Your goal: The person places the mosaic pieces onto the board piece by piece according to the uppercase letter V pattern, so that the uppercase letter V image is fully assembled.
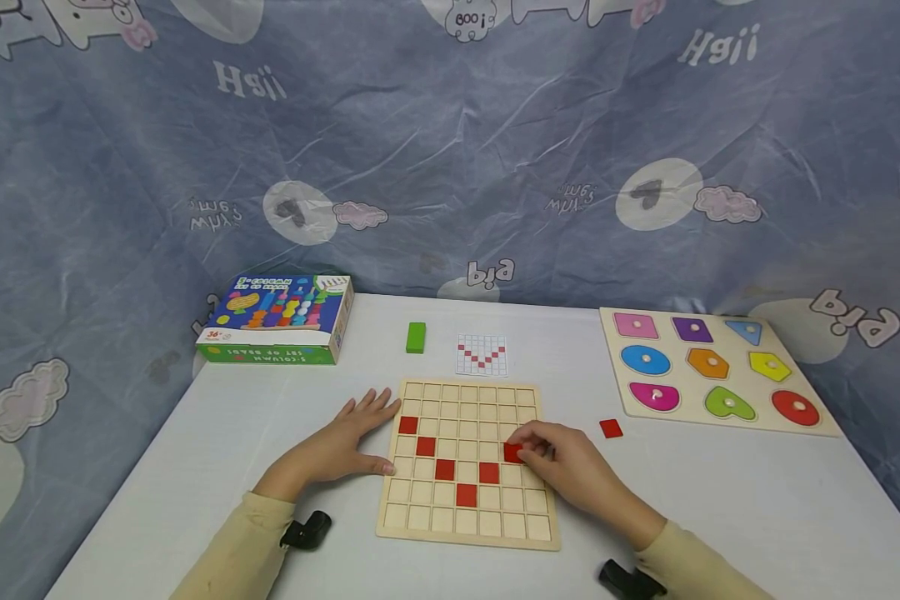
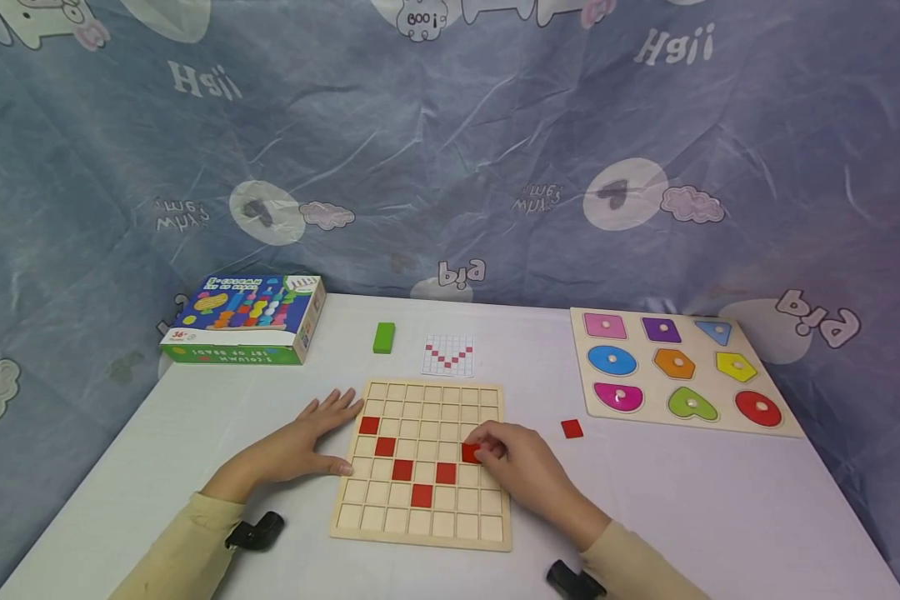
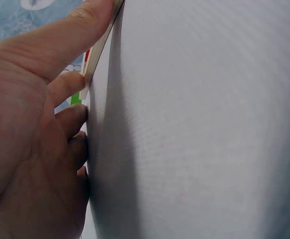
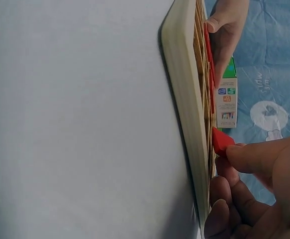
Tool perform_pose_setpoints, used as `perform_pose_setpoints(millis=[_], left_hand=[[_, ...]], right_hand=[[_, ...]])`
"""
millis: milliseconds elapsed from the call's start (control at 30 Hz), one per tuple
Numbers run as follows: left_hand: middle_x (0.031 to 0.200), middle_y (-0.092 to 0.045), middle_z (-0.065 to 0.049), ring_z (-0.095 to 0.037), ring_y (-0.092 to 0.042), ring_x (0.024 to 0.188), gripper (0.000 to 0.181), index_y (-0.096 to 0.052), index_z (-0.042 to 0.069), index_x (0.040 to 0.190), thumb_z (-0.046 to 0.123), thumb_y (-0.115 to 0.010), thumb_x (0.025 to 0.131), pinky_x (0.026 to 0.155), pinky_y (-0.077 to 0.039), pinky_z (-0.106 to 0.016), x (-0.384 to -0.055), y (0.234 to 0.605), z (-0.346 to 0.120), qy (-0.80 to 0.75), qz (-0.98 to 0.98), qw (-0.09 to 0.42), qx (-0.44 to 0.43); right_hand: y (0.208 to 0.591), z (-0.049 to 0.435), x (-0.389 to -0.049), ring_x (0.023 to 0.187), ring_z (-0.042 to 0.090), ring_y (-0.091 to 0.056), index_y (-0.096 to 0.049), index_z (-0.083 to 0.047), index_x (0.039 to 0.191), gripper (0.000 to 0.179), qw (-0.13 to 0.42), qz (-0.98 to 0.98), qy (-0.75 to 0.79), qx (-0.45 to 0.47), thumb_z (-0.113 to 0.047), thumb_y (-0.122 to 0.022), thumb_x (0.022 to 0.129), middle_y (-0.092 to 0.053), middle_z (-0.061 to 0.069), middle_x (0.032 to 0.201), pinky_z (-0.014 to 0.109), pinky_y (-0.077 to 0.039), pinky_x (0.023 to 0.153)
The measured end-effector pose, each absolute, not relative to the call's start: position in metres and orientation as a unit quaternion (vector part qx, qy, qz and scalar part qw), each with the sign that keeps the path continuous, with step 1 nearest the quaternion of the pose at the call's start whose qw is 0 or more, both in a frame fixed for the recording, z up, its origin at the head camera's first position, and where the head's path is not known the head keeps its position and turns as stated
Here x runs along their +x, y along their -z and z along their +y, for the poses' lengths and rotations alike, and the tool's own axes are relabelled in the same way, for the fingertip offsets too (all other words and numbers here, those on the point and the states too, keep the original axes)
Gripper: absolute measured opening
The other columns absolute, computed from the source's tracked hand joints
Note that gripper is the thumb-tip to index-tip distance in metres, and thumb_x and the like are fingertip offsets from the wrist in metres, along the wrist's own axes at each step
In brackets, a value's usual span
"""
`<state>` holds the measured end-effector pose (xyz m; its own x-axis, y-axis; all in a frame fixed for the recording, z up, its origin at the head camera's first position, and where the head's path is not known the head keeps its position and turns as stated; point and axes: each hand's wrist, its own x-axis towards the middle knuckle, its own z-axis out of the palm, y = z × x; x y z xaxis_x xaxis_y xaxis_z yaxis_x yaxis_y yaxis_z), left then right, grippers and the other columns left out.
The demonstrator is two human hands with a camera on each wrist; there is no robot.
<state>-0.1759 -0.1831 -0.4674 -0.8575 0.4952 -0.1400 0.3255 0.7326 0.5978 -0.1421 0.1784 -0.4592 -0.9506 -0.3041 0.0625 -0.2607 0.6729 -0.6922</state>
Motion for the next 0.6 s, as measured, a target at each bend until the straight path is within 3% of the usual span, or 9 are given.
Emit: perform_pose_setpoints(millis=[300, 600], left_hand=[[0.169, -0.018, -0.012, -0.035, -0.005, 0.156, 0.103, -0.033, 0.015, 0.16, 0.051, -0.084, 0.078, 0.125, -0.001, -0.056, -0.1761, 0.4671, -0.1832, -0.291, 0.918, 0.147, 0.226], [0.169, -0.017, -0.01, -0.033, -0.004, 0.157, 0.104, -0.033, 0.016, 0.161, 0.053, -0.083, 0.078, 0.125, -0.001, -0.055, -0.1768, 0.4686, -0.1833, -0.288, 0.919, 0.15, 0.225]], right_hand=[[0.4593, 0.1761, -0.1418, 0.076, 0.008, -0.056, -0.073, -0.023, 0.102, 0.02, 0.015, 0.91, 0.374, -0.178, -0.008, -0.076, 0.091, -0.061, -0.013, 0.084, 0.022, -0.052, 0.067], [0.4613, 0.1761, -0.1427, 0.077, 0.004, -0.054, -0.072, -0.024, 0.104, 0.028, 0.003, 0.913, 0.364, -0.186, -0.005, -0.08, 0.086, -0.063, -0.011, 0.099, 0.022, -0.049, 0.066]])
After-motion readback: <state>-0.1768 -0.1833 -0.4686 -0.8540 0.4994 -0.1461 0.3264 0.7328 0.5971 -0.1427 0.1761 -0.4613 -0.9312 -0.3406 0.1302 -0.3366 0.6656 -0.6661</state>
